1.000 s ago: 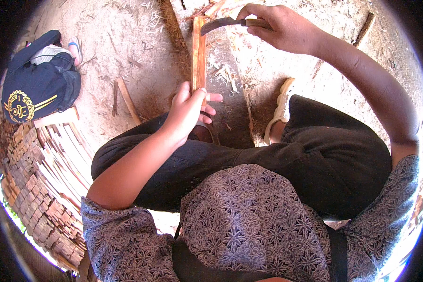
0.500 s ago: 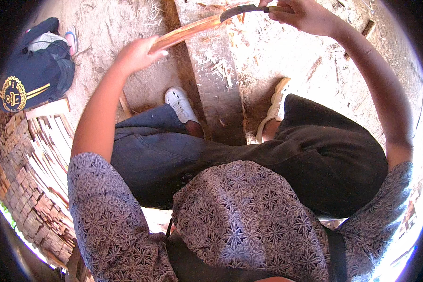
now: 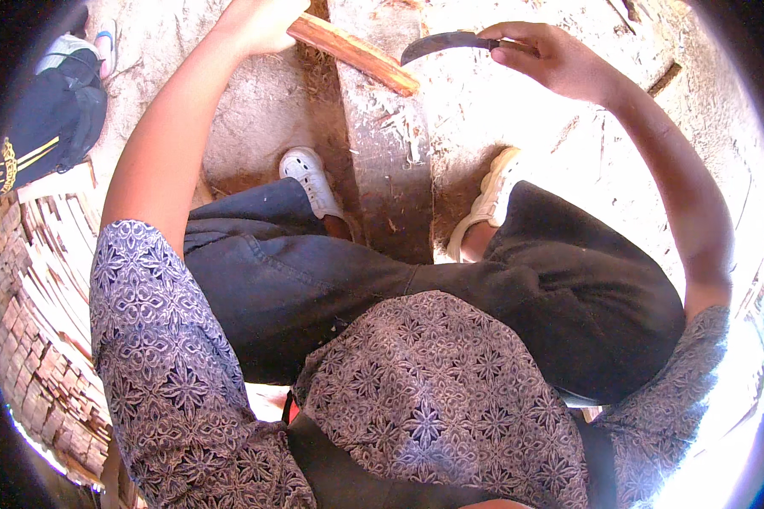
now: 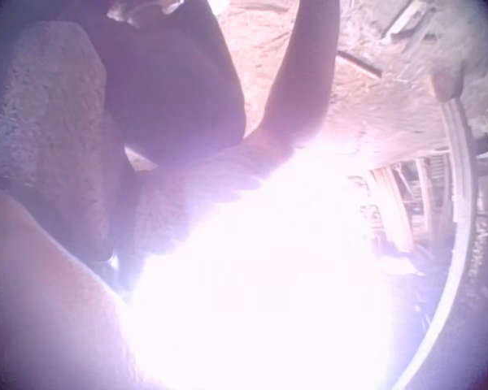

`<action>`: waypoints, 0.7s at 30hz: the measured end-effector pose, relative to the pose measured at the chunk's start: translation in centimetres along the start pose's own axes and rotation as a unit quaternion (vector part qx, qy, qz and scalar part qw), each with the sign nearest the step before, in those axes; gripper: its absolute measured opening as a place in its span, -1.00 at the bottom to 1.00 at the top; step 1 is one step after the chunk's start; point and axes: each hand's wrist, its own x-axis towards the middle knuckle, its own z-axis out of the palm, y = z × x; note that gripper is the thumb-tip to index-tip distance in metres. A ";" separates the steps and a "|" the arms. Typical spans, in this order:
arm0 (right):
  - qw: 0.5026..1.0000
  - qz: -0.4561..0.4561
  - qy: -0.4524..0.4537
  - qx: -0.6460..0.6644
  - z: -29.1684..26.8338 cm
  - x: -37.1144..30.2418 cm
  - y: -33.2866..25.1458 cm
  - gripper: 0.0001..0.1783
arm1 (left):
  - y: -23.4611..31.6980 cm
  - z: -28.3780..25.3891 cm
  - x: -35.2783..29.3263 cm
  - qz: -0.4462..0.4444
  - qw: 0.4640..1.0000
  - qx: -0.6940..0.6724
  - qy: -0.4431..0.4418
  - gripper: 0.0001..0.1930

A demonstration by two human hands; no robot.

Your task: The person sits on the ground and uses a curved knife to shave and shape a small piece of wood. They repeatedly scrape the surface, rotate the wood to access different sides, and remove thin shavings.

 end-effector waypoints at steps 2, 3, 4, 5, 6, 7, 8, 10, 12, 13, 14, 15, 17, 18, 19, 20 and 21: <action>0.999 -0.031 0.006 0.042 0.2 0.1 1.4 -0.55 | -0.9 1.5 0.8 0.023 0.999 0.010 0.029 -0.86; 0.997 -0.051 0.008 0.065 0.2 0.3 1.6 -0.55 | -1.2 1.9 0.7 0.030 0.999 0.018 0.041 -0.87; 0.997 -0.037 -0.008 0.060 -0.1 0.5 1.7 -0.55 | -1.4 2.3 0.7 0.027 0.998 0.021 0.055 -0.88; 0.998 -0.024 -0.024 0.055 -0.4 0.5 1.6 -0.55 | -1.4 2.6 0.6 0.025 0.997 0.024 0.069 -0.89; 0.998 -0.006 -0.038 0.050 -0.6 0.5 1.4 -0.56 | -1.4 3.0 0.8 0.025 0.996 0.027 0.085 -0.90; 0.998 -0.011 -0.026 0.060 -0.4 0.4 1.4 -0.56 | -1.5 3.4 1.0 0.031 0.994 0.030 0.102 -0.91; 0.997 -0.015 -0.015 0.071 -0.1 0.4 1.5 -0.56 | -1.7 3.9 1.2 0.037 0.992 0.034 0.118 -0.92; 0.997 -0.018 -0.003 0.077 0.1 0.4 1.7 -0.57 | -1.7 4.2 1.6 0.047 0.988 0.037 0.140 -0.93; 0.998 -0.017 -0.008 0.066 0.1 0.5 1.5 -0.58 | -1.7 4.3 1.7 0.053 0.987 0.033 0.147 -0.93; 0.999 -0.003 -0.016 0.043 -0.1 0.5 1.0 -0.58 | -1.8 4.4 1.7 0.052 0.987 0.036 0.148 -0.93; 0.999 0.011 -0.024 0.019 -0.5 0.5 0.4 -0.58 | -1.9 4.6 1.6 0.050 0.987 0.038 0.149 -0.93; 0.999 0.024 -0.031 -0.004 -0.8 0.5 -0.2 -0.58 | -1.9 4.7 1.6 0.048 0.986 0.041 0.151 -0.93; 1.000 0.013 -0.024 0.000 -0.8 0.6 0.0 -0.57 | -2.1 4.7 1.5 0.045 0.986 0.045 0.155 -0.93; 1.000 0.010 -0.020 0.003 -0.8 0.5 0.2 -0.57 | -2.0 4.8 1.6 0.045 0.985 0.046 0.158 -0.93; 1.000 -0.001 -0.008 0.013 -0.4 0.7 0.9 -0.56 | -1.9 4.9 1.7 0.046 0.984 0.050 0.162 -0.93; 1.000 -0.013 0.005 0.023 0.1 0.9 1.8 -0.56 | -1.9 5.0 1.8 0.047 0.984 0.054 0.166 -0.93; 0.999 -0.024 0.018 0.034 0.3 1.3 2.3 -0.55 | -1.9 4.9 1.9 0.047 0.983 0.059 0.170 -0.93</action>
